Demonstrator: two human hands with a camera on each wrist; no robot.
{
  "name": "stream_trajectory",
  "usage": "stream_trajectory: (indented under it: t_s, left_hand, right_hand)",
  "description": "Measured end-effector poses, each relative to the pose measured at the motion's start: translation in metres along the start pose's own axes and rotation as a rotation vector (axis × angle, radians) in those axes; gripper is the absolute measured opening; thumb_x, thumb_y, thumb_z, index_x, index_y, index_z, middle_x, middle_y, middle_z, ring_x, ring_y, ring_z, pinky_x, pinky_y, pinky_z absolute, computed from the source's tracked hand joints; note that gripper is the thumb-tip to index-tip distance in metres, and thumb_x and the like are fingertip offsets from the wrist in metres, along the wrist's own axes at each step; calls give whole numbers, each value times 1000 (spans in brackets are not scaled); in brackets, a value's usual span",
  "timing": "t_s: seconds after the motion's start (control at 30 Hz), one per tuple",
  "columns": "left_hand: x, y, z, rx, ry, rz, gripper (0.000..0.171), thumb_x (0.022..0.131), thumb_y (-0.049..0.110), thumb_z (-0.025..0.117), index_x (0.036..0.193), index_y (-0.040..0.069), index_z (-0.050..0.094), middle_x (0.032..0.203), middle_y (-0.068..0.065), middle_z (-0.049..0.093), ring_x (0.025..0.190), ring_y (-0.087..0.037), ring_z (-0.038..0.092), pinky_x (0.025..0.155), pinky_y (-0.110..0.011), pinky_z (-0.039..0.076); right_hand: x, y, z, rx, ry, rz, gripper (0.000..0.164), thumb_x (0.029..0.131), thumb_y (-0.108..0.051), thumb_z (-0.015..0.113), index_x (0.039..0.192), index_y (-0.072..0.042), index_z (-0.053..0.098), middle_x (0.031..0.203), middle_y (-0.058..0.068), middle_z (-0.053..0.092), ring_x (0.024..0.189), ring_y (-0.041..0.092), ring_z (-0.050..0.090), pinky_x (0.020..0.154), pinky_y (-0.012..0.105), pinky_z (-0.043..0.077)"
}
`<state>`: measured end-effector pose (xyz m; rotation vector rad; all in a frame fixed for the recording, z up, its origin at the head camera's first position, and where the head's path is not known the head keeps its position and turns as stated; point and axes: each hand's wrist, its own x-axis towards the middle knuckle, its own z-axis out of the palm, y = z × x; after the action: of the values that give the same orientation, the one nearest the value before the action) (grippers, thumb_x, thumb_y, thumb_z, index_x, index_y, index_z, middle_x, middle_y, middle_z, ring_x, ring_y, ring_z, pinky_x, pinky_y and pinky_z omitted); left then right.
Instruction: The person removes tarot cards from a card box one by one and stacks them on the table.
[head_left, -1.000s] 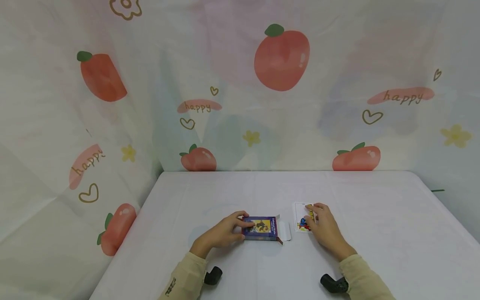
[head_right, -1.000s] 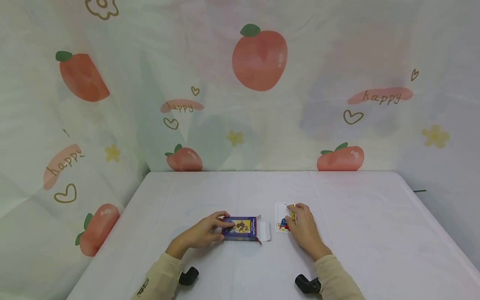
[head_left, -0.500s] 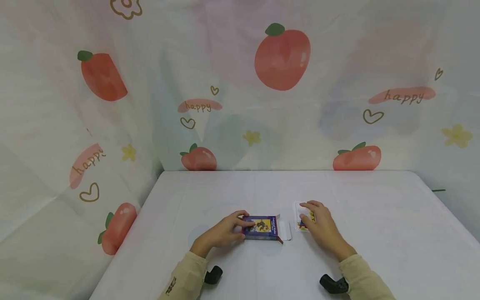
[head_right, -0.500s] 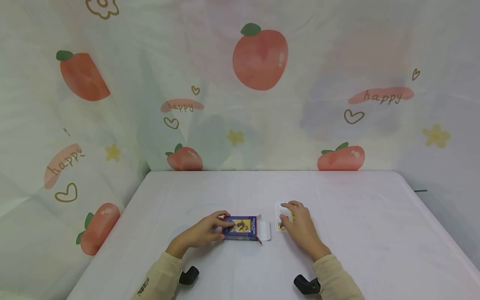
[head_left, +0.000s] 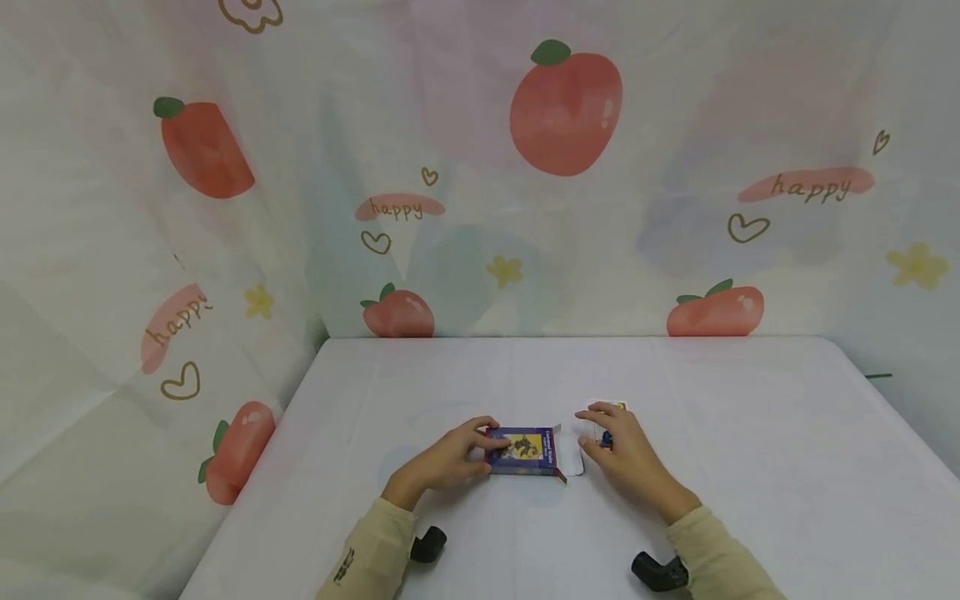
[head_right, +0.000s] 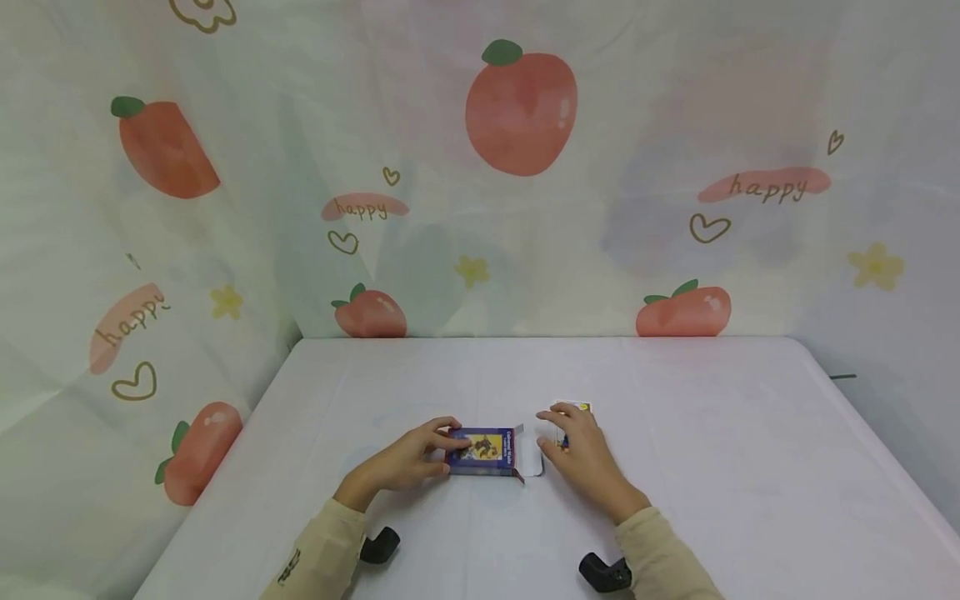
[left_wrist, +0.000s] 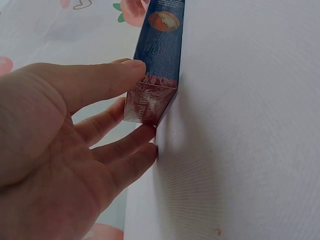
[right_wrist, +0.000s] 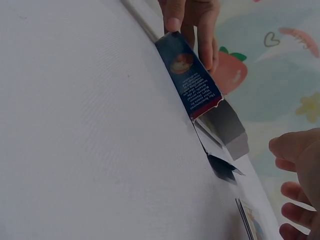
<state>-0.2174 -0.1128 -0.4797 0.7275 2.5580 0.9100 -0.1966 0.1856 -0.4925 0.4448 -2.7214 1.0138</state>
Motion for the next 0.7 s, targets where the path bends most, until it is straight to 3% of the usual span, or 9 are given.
stream_trajectory:
  t_s: [0.33, 0.7]
  left_hand:
    - [1, -1, 0, -6, 3, -1, 45, 95, 9, 69, 138, 21, 64, 155, -5, 43, 148, -31, 38, 121, -53, 34]
    - [1, -1, 1, -4, 2, -8, 45, 94, 9, 70, 137, 22, 65, 154, -4, 43, 148, -29, 38, 121, -52, 35]
  right_hand:
    - [1, -2, 9, -36, -11, -107, 35, 87, -12, 74, 121, -2, 71, 127, 22, 63, 120, 45, 57, 101, 64, 45]
    - [-3, -6, 15, -68, -45, -93, 29, 86, -12, 77, 114, -7, 75, 125, 16, 66, 119, 41, 58, 100, 60, 48]
